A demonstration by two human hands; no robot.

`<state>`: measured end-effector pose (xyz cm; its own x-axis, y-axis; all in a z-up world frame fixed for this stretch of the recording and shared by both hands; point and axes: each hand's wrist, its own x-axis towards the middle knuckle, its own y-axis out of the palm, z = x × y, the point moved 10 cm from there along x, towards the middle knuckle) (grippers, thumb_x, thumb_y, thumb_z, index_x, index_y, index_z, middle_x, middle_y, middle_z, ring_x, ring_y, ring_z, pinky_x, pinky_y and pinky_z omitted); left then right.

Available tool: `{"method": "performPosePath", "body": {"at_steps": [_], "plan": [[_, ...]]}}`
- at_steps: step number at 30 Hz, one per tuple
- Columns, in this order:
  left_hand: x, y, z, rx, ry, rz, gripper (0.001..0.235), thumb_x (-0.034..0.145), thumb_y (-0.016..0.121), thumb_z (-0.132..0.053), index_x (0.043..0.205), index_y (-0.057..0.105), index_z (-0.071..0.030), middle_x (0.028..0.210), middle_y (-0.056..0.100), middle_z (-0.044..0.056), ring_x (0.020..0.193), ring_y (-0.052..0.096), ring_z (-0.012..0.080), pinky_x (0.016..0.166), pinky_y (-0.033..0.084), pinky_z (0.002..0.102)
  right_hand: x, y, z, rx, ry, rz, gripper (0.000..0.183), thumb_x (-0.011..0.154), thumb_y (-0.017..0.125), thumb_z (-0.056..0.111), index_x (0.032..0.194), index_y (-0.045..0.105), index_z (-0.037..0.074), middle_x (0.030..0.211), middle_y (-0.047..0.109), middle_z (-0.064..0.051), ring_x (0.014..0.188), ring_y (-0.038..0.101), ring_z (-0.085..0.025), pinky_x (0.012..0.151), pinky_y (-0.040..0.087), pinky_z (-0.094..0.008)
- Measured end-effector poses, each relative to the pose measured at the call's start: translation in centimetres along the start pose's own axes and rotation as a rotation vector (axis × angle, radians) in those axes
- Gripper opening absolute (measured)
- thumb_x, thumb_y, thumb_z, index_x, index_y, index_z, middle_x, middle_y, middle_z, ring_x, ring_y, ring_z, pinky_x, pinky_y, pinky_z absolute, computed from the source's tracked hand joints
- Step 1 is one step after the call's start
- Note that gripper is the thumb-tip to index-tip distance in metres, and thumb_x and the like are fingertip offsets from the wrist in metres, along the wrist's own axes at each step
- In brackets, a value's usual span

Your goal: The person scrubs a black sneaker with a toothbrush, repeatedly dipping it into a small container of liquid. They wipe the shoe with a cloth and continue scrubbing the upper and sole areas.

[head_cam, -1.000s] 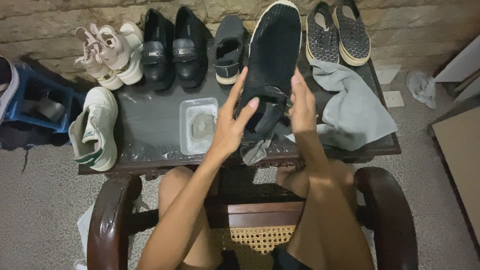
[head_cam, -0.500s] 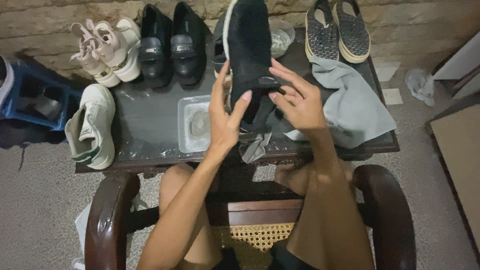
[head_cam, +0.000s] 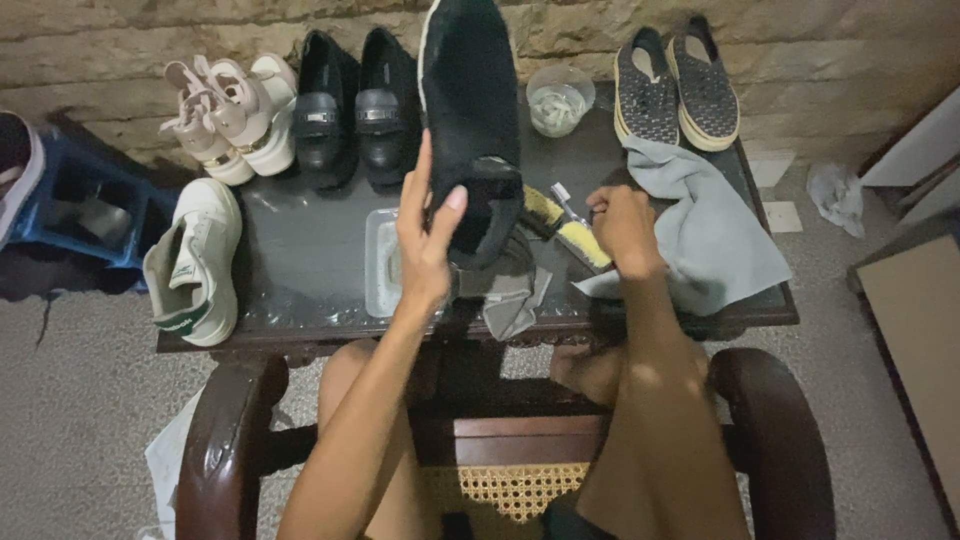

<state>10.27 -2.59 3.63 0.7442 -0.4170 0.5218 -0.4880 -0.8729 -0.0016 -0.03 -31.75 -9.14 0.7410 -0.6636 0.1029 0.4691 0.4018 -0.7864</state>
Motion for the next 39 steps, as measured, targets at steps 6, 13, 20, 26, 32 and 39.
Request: {"method": "performPosePath", "body": {"at_steps": [6,13,20,26,32,39], "plan": [[-1.2,0.9,-1.6,-0.069,0.081,0.053,0.077,0.093,0.072,-0.035,0.159,0.040,-0.014,0.135,0.054,0.014,0.128,0.050,0.0256,0.117,0.037,0.044,-1.6,0.4,1.2,-0.119,0.055,0.040,0.019,0.091,0.064,-0.007,0.104,0.077,-0.004,0.085,0.074,-0.025,0.080,0.075,-0.040,0.067,0.058,-0.046],[-0.6,1.4,-0.5,-0.070,0.003,0.041,0.074,0.085,0.086,-0.024,0.149,0.051,-0.011,0.125,0.058,0.013,0.122,0.056,0.0245,0.112,0.040,0.043,-1.6,0.4,2.4,-0.215,0.093,0.021,0.009,0.083,0.072,-0.009,0.090,0.077,-0.006,0.078,0.073,-0.029,0.077,0.075,-0.041,0.068,0.058,-0.045],[-0.6,0.3,-2.4,0.134,0.118,0.017,0.076,0.080,0.090,-0.022,0.146,0.054,-0.013,0.121,0.060,0.010,0.117,0.060,0.0264,0.109,0.042,0.045,-3.0,-2.9,7.1,-0.017,-0.082,-0.079,0.015,0.092,0.067,-0.005,0.105,0.075,-0.008,0.091,0.073,-0.030,0.087,0.073,-0.044,0.071,0.057,-0.047],[0.0,0.1,-0.6,0.083,0.070,-0.044,0.073,0.083,0.089,-0.033,0.144,0.056,-0.014,0.121,0.061,0.009,0.118,0.059,0.0252,0.108,0.043,0.043,-5.5,-5.1,9.7,0.698,-0.017,-0.095,0.026,0.109,0.043,0.016,0.133,0.049,0.009,0.097,0.046,-0.004,0.075,0.048,-0.008,0.062,0.046,-0.022],[-0.4,2.2,3.5,-0.282,-0.065,-0.062,0.052,0.108,0.058,-0.037,0.154,0.042,-0.018,0.135,0.064,0.012,0.129,0.057,0.0191,0.117,0.037,0.043,-8.0,-2.9,16.0,0.597,-0.223,-0.008,0.072,0.089,0.079,0.016,0.145,0.036,0.001,0.082,0.046,-0.004,0.070,0.052,-0.016,0.065,0.048,-0.028],[-4.7,6.4,9.0,-0.850,-0.816,-0.240,0.062,0.089,0.069,-0.060,0.133,0.050,-0.021,0.131,0.060,0.010,0.108,0.064,0.0257,0.081,0.059,0.041,-9.0,-5.6,16.0,0.674,-0.356,-0.369,0.040,0.097,0.057,-0.007,0.136,0.049,0.003,0.084,0.048,-0.008,0.077,0.052,-0.019,0.074,0.046,-0.032]]}}
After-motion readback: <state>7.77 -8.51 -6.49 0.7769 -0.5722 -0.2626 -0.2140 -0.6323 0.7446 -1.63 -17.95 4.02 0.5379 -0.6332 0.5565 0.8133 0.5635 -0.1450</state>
